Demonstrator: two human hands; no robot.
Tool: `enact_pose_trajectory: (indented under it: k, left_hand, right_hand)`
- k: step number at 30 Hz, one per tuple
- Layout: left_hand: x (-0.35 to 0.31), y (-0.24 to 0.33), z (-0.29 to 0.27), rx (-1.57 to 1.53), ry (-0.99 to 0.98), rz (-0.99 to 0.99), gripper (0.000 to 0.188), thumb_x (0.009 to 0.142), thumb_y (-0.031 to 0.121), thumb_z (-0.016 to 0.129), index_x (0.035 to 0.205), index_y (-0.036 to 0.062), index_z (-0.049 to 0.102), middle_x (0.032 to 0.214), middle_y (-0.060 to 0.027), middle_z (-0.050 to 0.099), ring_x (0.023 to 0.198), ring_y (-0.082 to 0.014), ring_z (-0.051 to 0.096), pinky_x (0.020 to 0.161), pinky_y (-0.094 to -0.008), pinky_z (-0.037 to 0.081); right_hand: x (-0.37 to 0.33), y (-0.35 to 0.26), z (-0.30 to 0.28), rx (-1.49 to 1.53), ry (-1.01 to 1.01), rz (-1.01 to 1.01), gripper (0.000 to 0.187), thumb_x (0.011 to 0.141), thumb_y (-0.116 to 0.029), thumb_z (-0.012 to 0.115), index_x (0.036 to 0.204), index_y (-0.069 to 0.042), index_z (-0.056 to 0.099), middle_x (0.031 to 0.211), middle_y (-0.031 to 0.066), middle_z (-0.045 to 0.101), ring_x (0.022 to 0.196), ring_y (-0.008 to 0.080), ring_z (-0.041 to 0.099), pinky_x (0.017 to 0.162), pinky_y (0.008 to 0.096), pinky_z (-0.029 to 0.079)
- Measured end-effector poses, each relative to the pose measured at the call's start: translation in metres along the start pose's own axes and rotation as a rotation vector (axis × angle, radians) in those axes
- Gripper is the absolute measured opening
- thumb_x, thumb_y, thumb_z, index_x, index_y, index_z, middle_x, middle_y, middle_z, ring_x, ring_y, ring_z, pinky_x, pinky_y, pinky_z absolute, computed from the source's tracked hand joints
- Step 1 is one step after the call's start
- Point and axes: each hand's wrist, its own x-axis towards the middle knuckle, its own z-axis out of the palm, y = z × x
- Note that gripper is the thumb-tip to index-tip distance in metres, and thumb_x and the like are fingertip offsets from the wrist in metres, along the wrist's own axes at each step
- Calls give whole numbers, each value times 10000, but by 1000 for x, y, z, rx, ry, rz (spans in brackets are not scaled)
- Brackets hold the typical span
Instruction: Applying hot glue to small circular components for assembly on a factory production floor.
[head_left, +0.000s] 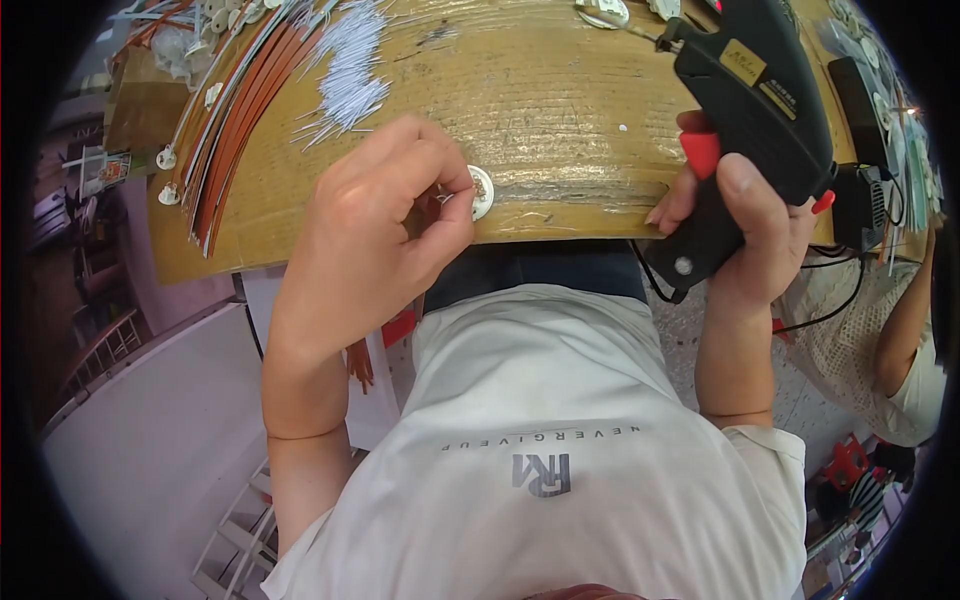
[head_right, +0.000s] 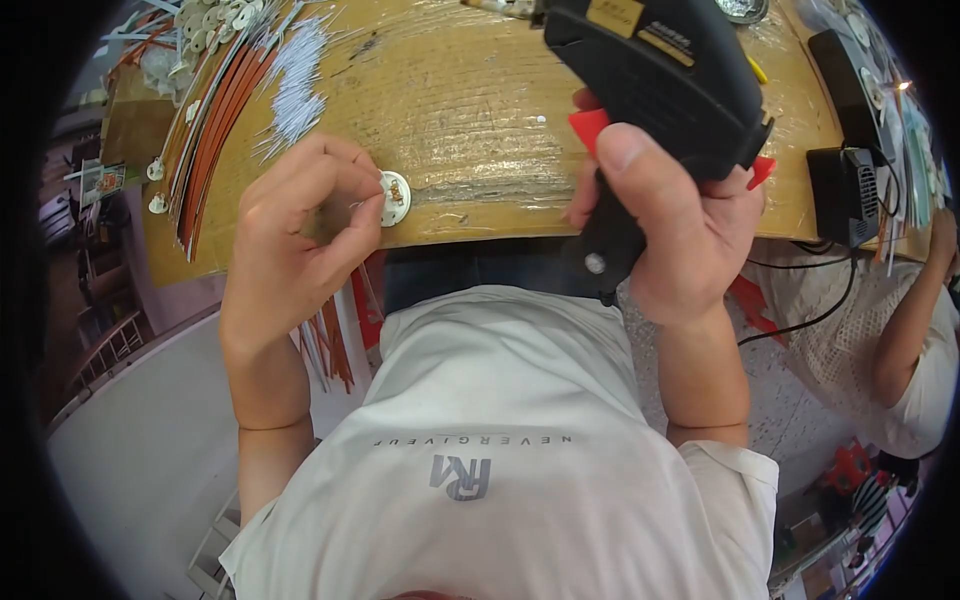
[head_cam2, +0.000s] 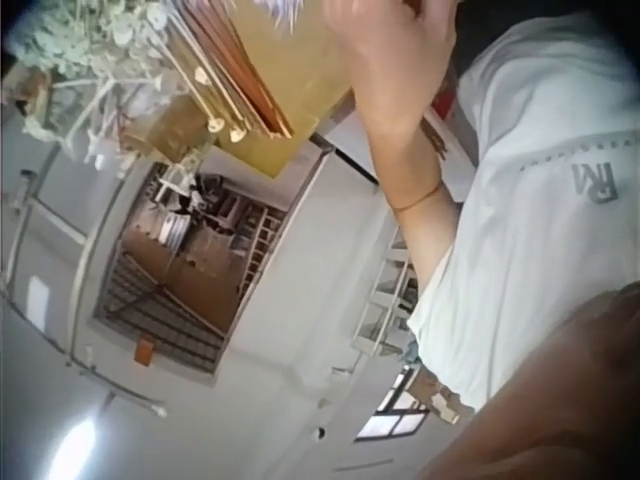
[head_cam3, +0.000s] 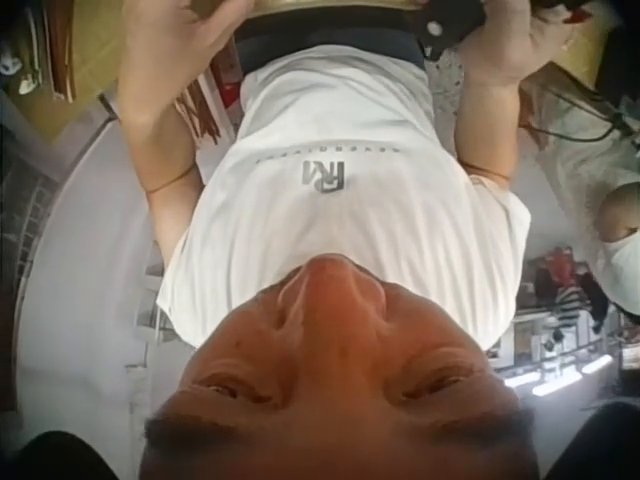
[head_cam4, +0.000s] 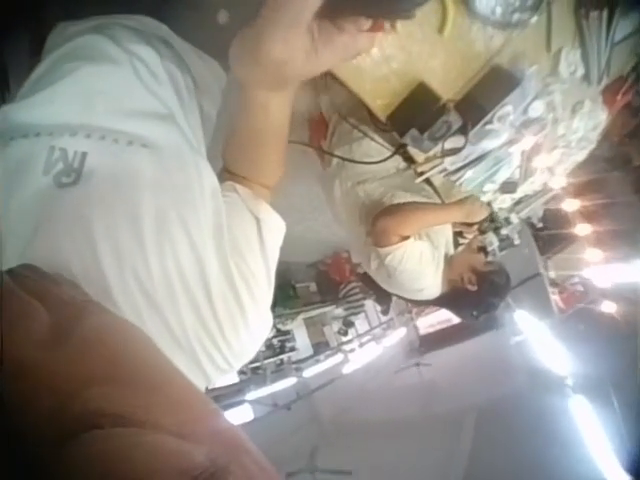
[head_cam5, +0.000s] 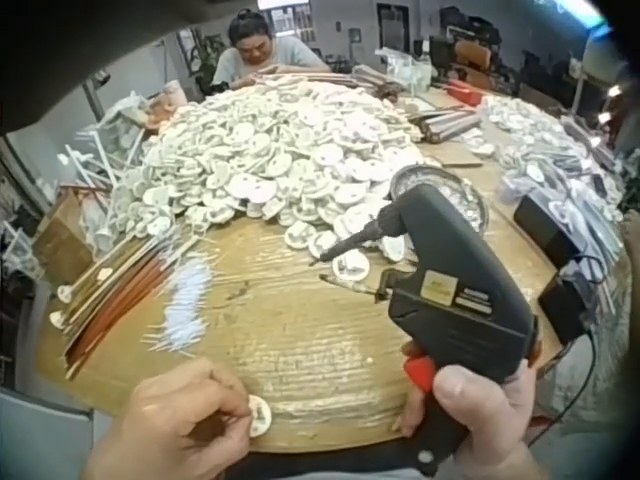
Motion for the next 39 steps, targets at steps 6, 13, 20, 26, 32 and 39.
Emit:
enact_pose_trajectory:
  k: [6, 13, 20, 26, 32, 39]
  left_hand:
    - [0, 3, 2, -20, 21, -47, 112, 769, -91, 691, 841, -17, 646, 892, -99, 656, 782, -190, 625, 691, -282, 487]
    - [-2, 11, 6, 30, 93, -123, 128, 735, -104, 681, 820, -20, 637, 891, -100, 654, 808, -185, 629, 725, -273, 487]
    - [-4, 2, 8, 80, 85, 49, 167, 755, -106, 739, 877, -27, 656, 951, -115, 666, 705, -169, 641, 595, -268, 515]
    - [-25, 3, 14, -14, 294, -118, 261, 724, -21, 839, 923, -15, 670, 1036, -138, 664, 785, -213, 646, 652, -290, 521]
    - [-38, -6, 11, 199, 254, -22, 202, 748, -36, 833, 867, -3, 673, 964, -109, 676, 807, -159, 626, 671, -247, 491]
    - [-50, 13, -7, -58, 341, -145, 155, 806, -26, 762, 937, -9, 680, 819, -114, 668, 715, -260, 644, 624, -334, 506]
  right_hand:
    - [-4, 10, -6, 21, -39, -45, 412, 909, -97, 592, 1250, 130, 550, 1166, 299, 650, 595, 222, 645, 559, 380, 587]
    - [-6, 6, -6, -71, -60, -20, 475, 907, -139, 611, 1293, 122, 519, 1175, 291, 651, 627, 211, 655, 592, 369, 593]
    - [-9, 3, -4, -105, -12, 20, 493, 904, -164, 618, 1295, 121, 522, 1175, 291, 651, 635, 205, 656, 604, 369, 595]
    - [-9, 7, -6, -71, -30, -6, 493, 912, -163, 610, 1301, 123, 515, 1197, 287, 643, 654, 204, 657, 607, 367, 593]
    - [-9, 12, -4, -76, -43, -48, 479, 922, -154, 606, 1299, 128, 516, 1194, 278, 643, 653, 210, 654, 600, 368, 587]
    - [-11, 14, -10, -63, -47, -36, 465, 920, -147, 619, 1275, 140, 530, 1062, 232, 661, 629, 213, 634, 583, 381, 577]
